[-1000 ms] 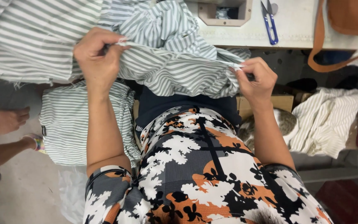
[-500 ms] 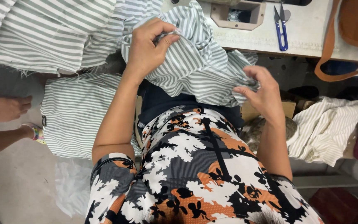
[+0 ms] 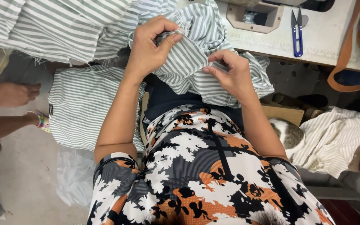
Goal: Trimming loose threads from striped fabric using hand snips at a sewing workstation.
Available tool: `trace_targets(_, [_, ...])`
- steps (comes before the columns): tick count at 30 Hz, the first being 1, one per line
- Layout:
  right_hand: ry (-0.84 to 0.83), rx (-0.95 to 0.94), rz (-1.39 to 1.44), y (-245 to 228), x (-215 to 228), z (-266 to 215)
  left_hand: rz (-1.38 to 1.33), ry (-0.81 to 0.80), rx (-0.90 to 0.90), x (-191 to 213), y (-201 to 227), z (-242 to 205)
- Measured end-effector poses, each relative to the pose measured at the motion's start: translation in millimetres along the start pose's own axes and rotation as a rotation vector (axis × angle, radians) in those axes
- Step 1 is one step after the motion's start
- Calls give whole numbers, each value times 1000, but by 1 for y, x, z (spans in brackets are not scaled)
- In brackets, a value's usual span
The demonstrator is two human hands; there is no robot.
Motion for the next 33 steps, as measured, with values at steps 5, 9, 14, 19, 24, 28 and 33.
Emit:
trace_targets(5, [-1, 8, 29, 5, 0, -4, -40, -13, -34, -4, -4, 1])
trace_targets(9, [12, 41, 29, -1, 2, -5, -66, 8, -49, -5, -1, 0])
trace_targets(14, [92, 81, 3, -13, 7, -2, -83, 2, -134, -7, 13, -2])
trace_targets(19, [177, 70, -26, -22, 10, -5, -70, 55, -151, -5, 17, -4])
trace_targets(24, [230, 25, 12, -8, 10, -11, -62, 111, -143, -6, 15, 3])
trace_targets(28, [231, -119, -20, 5, 12, -17, -51, 94, -120, -10, 20, 12])
trace_targets(33, [221, -29, 2, -4, 21, -3, 52, 96, -111, -14, 39, 30])
Point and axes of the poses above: each hand's wrist, its own z-axis towards the middle knuckle, its own x-axis out of the back of the hand, y = z × x, the point moved 7 cm from there along z, towards the middle knuckle, and after that the axes turned 15 degrees about -y, right-handed, at the moved point
